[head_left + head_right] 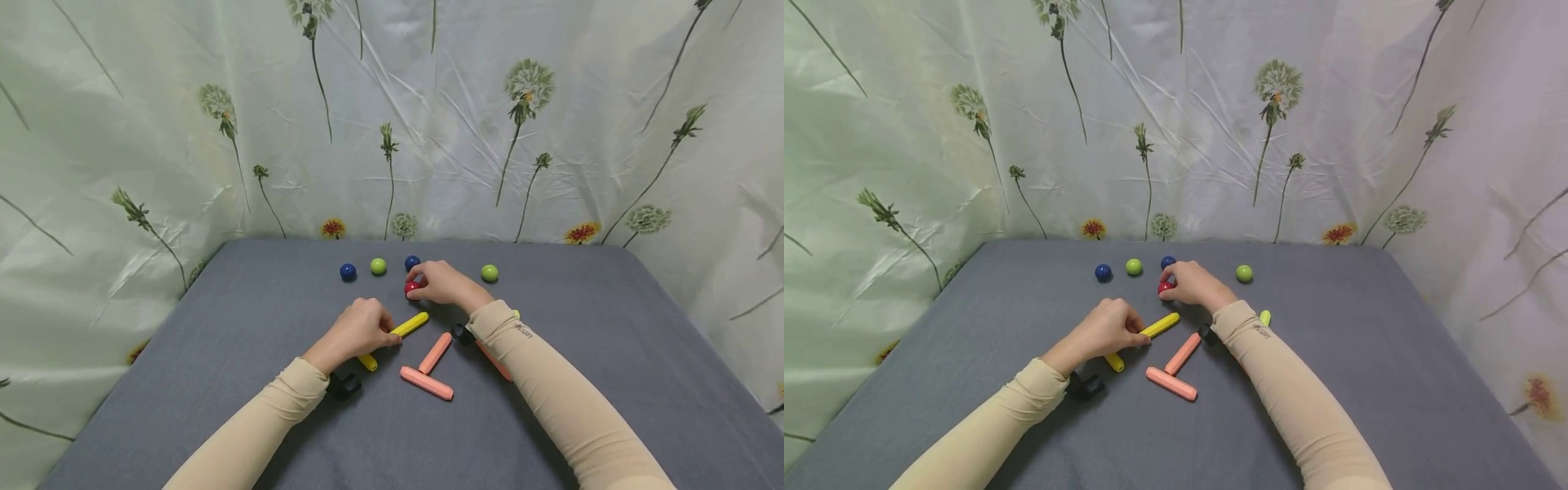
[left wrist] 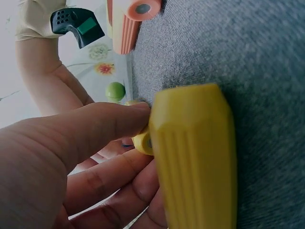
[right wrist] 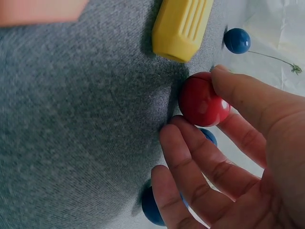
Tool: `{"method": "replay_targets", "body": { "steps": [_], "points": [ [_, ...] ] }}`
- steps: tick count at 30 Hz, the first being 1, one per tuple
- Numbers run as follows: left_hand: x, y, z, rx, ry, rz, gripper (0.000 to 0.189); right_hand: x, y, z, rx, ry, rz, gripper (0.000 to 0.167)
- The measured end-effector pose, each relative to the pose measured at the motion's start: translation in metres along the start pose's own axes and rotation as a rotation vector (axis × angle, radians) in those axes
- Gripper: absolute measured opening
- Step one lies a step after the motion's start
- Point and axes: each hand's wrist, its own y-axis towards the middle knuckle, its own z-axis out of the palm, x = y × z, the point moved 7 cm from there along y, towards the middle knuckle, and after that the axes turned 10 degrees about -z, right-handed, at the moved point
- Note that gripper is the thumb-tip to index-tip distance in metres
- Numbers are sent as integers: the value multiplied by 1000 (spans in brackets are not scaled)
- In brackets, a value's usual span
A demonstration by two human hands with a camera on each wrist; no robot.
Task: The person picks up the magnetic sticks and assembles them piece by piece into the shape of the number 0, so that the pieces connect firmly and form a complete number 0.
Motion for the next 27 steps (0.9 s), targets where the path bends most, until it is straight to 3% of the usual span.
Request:
{"method": "replay_targets", "body": {
  "steps": [15,27],
  "points": [
    [2,7,-4,-1,16,16,15,-5,-5,-8,-14,-2,4,40],
    [3,18,-24,-57,55,40,13,-23,-21,-25,-22,3,17,39]
  ]
}}
